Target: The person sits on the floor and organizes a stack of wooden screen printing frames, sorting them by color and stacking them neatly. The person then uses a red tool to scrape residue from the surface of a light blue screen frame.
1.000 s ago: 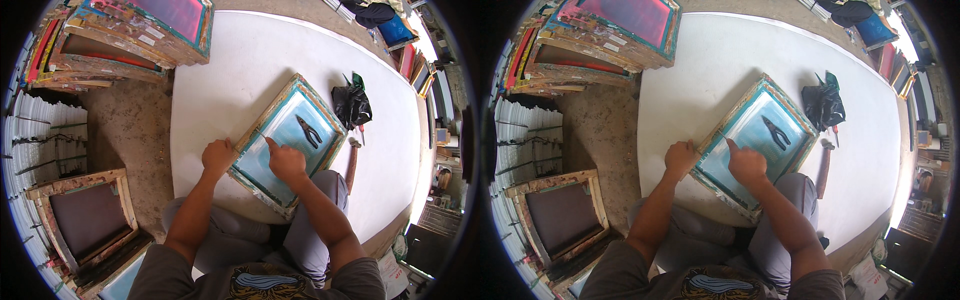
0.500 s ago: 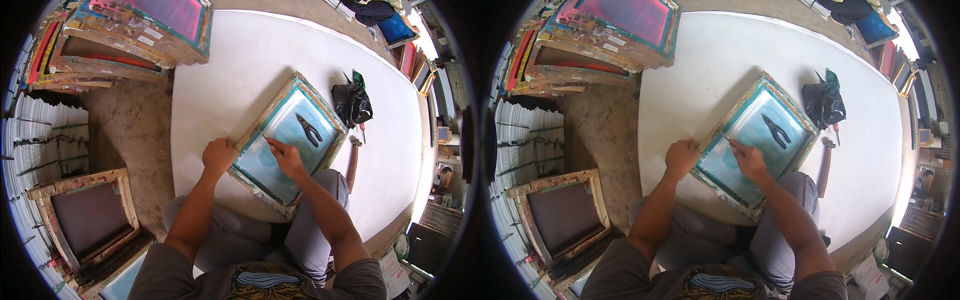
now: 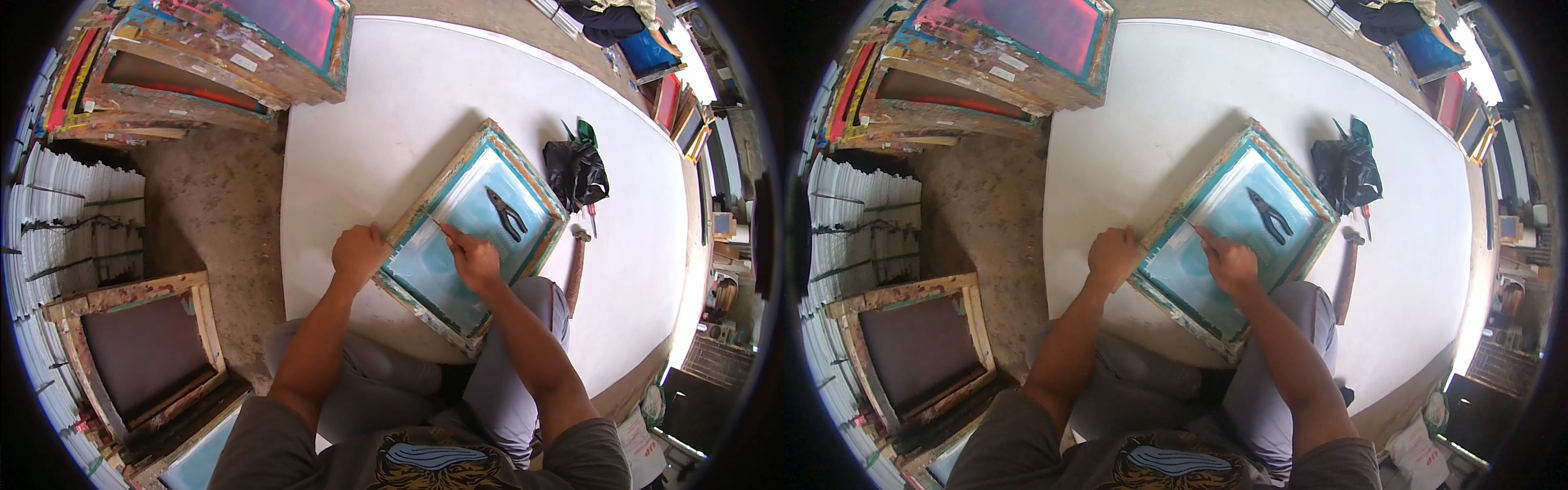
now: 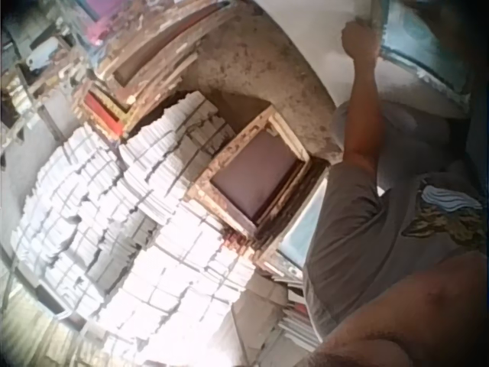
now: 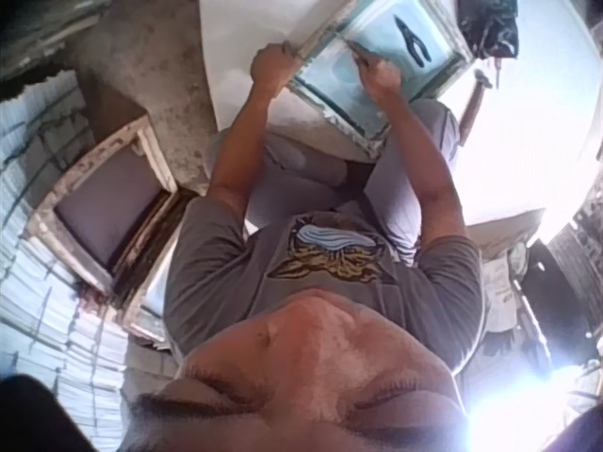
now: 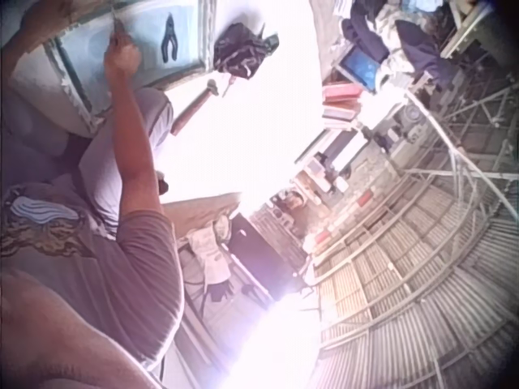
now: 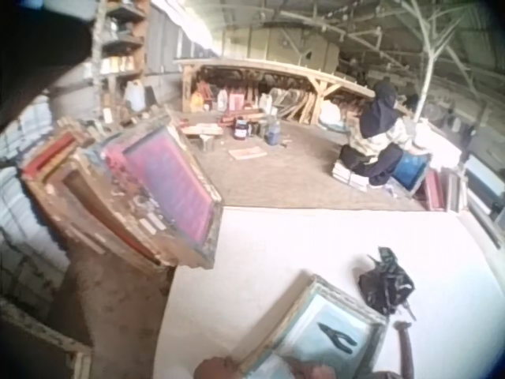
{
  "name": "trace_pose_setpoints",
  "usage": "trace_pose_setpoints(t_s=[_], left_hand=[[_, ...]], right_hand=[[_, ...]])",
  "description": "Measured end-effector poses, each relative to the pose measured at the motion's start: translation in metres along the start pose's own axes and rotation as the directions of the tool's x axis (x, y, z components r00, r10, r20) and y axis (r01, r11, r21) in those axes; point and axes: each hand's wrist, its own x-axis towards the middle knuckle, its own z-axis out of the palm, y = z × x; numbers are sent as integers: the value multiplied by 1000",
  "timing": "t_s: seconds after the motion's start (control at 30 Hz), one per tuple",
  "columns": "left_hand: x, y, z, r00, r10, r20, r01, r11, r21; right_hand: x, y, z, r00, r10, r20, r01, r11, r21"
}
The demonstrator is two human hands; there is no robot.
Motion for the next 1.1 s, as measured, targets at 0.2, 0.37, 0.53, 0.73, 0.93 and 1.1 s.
trace_pose_setpoints(t_s=[0.2,0.37,0.53,0.73,0.93,1.1], left_hand=[[2,-4,5,1000,4,6,-4,1000,3],[2,-2,5,1000,4,-11,-4,1000,-18],[2,2,4,1000,7,12,-7,1000,-8],[3,-4,6,999,2,-35,-4,999,-50],[2,-2,6,999,11,-53,-13,999,-42],[4,-2,3,999,-18,29,18,1000,-2]], right_hand=[[13,-4,-18,806,384,451,-592,504,628],[14,-9,-35,655,375,656,-747,191,637],[4,17,-19,997,68,-30,-61,980,192],[5,-38,-36,974,224,31,-222,974,-37],[4,-38,-36,985,172,18,-170,980,-105],[4,-37,-33,993,115,19,-110,979,-170]])
